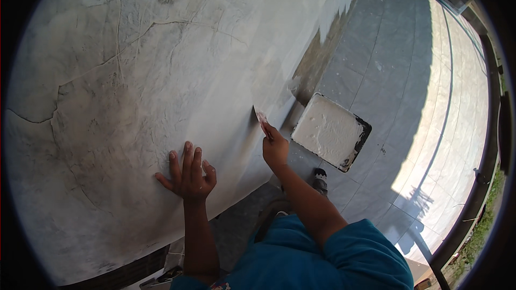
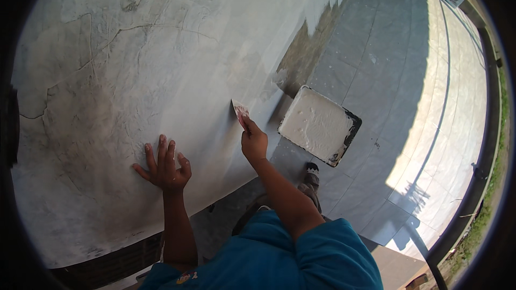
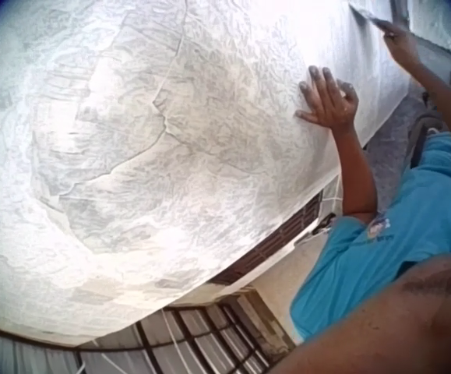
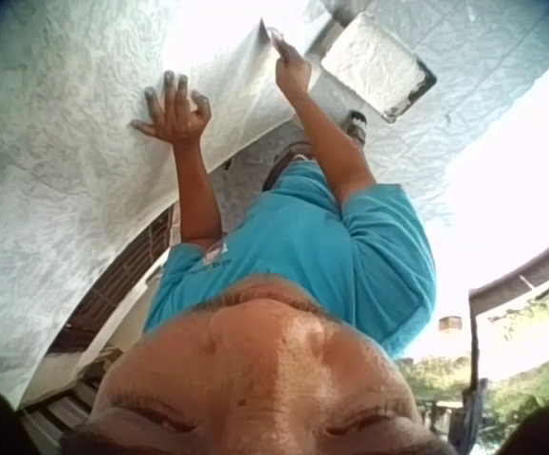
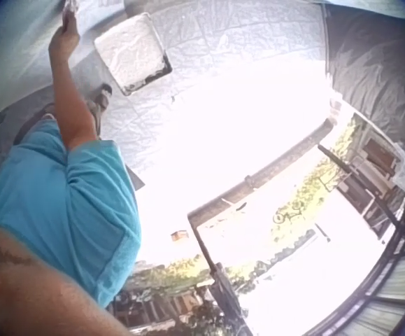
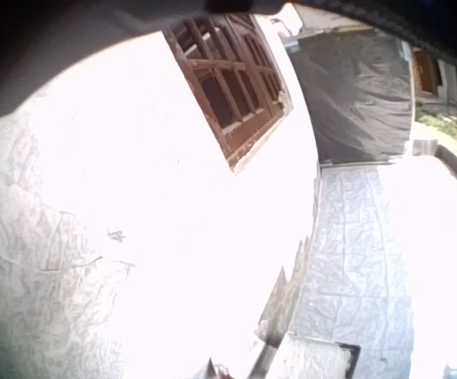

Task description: Apply wall putty to an exterior wall using a putty knife and a tray of compound.

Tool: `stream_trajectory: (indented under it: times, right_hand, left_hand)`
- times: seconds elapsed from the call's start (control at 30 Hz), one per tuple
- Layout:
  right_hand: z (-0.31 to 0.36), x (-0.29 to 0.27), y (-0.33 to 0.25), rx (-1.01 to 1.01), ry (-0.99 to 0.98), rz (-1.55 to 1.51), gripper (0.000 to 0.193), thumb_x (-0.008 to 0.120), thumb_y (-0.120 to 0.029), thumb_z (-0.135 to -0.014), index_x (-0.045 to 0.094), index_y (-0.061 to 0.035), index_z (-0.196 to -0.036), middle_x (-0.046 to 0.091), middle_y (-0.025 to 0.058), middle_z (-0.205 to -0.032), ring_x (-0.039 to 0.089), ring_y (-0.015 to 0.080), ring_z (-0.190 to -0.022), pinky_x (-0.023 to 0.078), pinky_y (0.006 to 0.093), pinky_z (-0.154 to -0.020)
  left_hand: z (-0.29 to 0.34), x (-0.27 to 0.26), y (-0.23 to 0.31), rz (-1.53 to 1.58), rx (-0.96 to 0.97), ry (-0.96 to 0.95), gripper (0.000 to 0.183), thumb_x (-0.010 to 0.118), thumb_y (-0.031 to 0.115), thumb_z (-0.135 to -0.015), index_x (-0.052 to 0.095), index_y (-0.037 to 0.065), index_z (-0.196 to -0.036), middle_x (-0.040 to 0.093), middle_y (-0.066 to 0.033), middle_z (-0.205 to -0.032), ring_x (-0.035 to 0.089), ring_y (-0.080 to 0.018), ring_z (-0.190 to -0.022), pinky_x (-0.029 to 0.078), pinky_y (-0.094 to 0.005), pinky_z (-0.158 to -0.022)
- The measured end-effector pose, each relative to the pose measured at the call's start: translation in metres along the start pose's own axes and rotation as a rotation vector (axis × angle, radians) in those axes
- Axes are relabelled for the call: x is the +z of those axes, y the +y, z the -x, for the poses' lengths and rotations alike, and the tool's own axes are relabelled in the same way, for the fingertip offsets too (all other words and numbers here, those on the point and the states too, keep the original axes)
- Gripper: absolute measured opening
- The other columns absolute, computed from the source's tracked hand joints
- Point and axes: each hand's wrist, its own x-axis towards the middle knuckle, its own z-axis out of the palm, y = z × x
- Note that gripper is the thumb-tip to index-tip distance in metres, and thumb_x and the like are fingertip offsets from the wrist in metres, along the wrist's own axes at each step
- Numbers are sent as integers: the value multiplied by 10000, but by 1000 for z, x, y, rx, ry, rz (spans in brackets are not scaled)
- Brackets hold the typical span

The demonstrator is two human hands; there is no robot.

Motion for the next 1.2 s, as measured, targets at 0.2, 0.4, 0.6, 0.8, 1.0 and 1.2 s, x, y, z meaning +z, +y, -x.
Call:
stream_trajectory:
  times: [0.2, 0.4, 0.6, 0.8, 1.0, 1.2]
  right_hand:
    - [-50, -44, -43, 33, 118, 50, 371, 530, -46, -893, 660, -108, -1234, 681, 137, -779, 633, 239, -641, 509, 298, -667]
    - [-76, 3, -75, -366, 161, 233, 457, 577, -79, -857, 573, -75, -1314, 687, 207, -1014, 686, 334, -891, 552, 407, -742]
    - [27, -28, -30, -269, -213, 221, 410, 590, -68, -838, 634, -91, -1245, 706, 186, -1030, 706, 324, -875, 570, 396, -761]
    - [-90, -31, -71, -230, 167, 198, 381, 532, -100, -933, 596, -96, -1308, 690, 193, -918, 655, 348, -737, 519, 414, -659]
    - [12, 16, -52, -468, -86, 287, 543, 623, -72, -802, 526, -21, -1334, 657, 219, -1173, 677, 341, -994, 571, 407, -799]
    - [-75, -35, -68, -254, 254, 270, 452, 529, -67, -903, 526, -33, -1353, 690, 200, -978, 658, 382, -748, 539, 438, -652]
  left_hand:
    - [1, 0, -2, -1, -1, 10, 264, 528, 269, -883, 720, 182, -1041, 678, 23, -1247, 391, -284, -1408, -37, -580, -1183]
    - [-3, 4, 5, 20, 6, 14, 264, 526, 261, -883, 721, 181, -1042, 681, 28, -1239, 390, -287, -1408, -37, -580, -1183]
    - [0, 3, -2, -11, 4, 11, 269, 522, 272, -885, 722, 180, -1040, 682, 30, -1236, 390, -287, -1408, -38, -581, -1182]
    - [-4, 3, 3, -2, 9, 14, 279, 521, 274, -881, 722, 181, -1050, 681, 31, -1238, 390, -289, -1408, -38, -581, -1182]
    - [2, 1, -1, 5, -1, -3, 277, 521, 268, -876, 725, 183, -1043, 675, 31, -1250, 384, -286, -1412, -41, -580, -1182]
    - [-2, 1, 0, -5, 11, 8, 278, 519, 269, -875, 717, 175, -1045, 669, 15, -1264, 398, -300, -1402, -36, -585, -1180]
